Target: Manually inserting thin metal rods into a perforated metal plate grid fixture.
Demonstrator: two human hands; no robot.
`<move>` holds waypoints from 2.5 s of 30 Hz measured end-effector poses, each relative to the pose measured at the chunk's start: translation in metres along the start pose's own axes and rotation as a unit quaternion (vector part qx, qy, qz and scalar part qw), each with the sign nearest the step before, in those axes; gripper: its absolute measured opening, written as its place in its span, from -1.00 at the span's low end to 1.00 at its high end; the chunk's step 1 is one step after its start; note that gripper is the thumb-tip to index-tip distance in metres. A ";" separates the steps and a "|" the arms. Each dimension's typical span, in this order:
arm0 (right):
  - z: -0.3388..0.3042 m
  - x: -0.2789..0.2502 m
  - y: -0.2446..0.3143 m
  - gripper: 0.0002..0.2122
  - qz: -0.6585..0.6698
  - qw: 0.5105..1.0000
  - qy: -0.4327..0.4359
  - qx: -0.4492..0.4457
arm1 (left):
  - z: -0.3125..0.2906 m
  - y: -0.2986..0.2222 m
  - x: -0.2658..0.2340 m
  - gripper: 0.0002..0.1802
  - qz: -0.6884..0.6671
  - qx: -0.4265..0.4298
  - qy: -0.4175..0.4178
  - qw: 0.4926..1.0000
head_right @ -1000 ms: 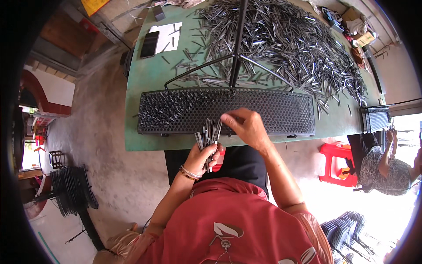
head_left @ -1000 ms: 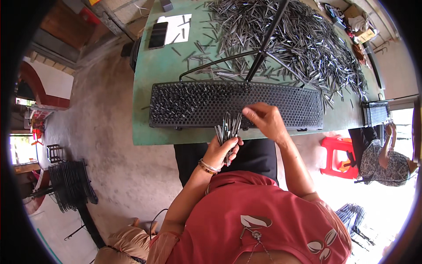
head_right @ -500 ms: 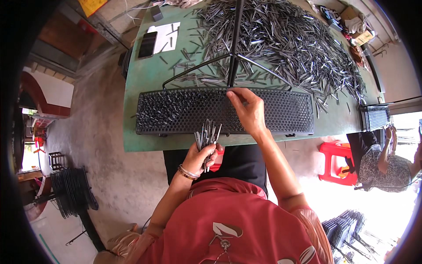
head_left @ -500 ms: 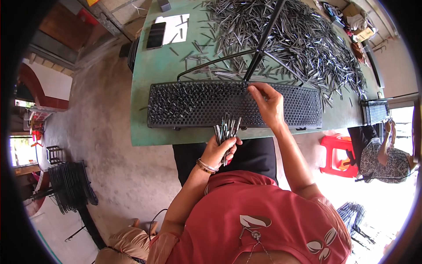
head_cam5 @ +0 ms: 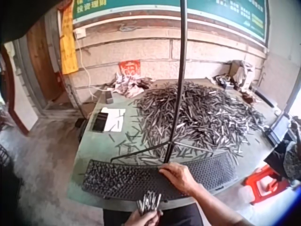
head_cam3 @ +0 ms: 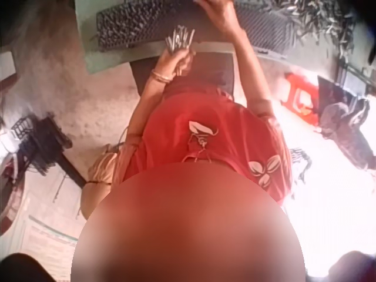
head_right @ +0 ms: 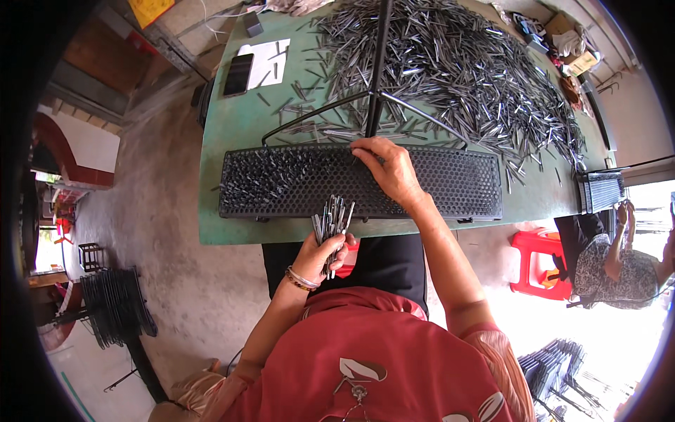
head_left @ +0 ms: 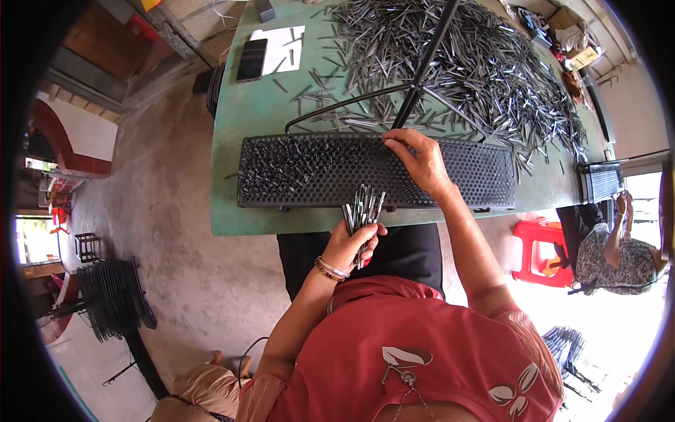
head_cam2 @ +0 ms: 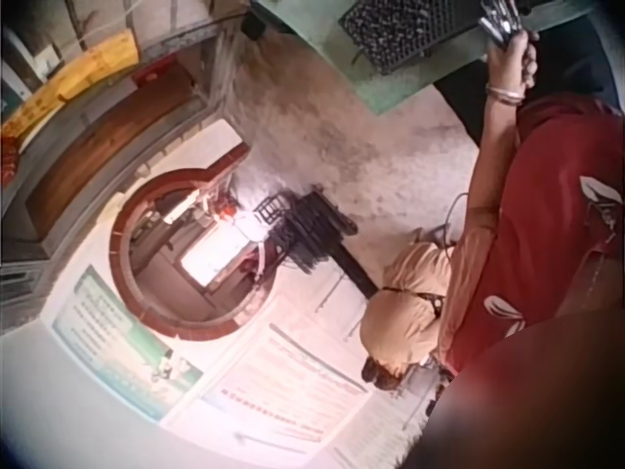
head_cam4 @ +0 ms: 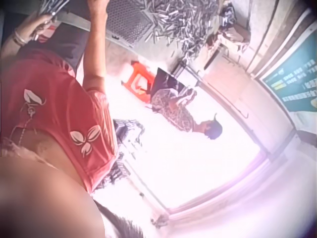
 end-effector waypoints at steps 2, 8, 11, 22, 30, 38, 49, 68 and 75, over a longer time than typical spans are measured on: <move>0.000 -0.001 -0.001 -0.86 -0.008 1.000 -0.003 -0.002 | 0.000 -0.001 0.001 -0.80 -0.001 0.002 0.000 1.000; 0.005 -0.007 0.009 -0.86 -0.087 0.995 0.017 -0.045 | 0.000 0.000 0.003 -0.79 0.002 -0.001 0.007 1.000; 0.006 -0.006 0.010 -0.85 -0.079 0.994 0.026 -0.074 | 0.000 0.001 0.003 -0.79 0.001 0.000 0.011 1.000; 0.009 -0.002 0.014 -0.86 -0.059 0.993 0.078 -0.064 | 0.000 0.002 0.000 -0.82 -0.007 0.005 0.010 1.000; 0.005 0.002 0.016 -0.87 -0.050 0.985 0.113 -0.121 | 0.001 0.008 -0.006 -0.82 -0.042 -0.024 0.012 0.999; 0.001 0.010 0.011 -0.85 -0.071 0.988 0.084 -0.105 | 0.003 0.009 -0.008 -0.78 -0.044 -0.018 0.012 0.999; -0.005 0.012 0.016 -0.84 -0.122 0.988 0.009 -0.095 | 0.001 0.007 -0.009 -0.80 -0.027 -0.004 0.011 1.000; -0.042 0.024 0.033 -0.80 0.081 0.977 0.133 0.146 | -0.006 -0.007 -0.005 -0.83 0.005 0.066 -0.012 0.998; -0.053 0.038 0.017 -0.77 0.201 0.936 0.091 0.276 | -0.002 -0.005 -0.013 -0.85 0.013 0.086 -0.009 0.996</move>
Point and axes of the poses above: each hand's wrist, its own z-axis towards the middle knuckle, its own x-axis out of the palm, y = z × x, the point moved 6 cm from there along z, towards the middle knuckle, and after that the axes turned 3 degrees about y, right-handed, at the moved point
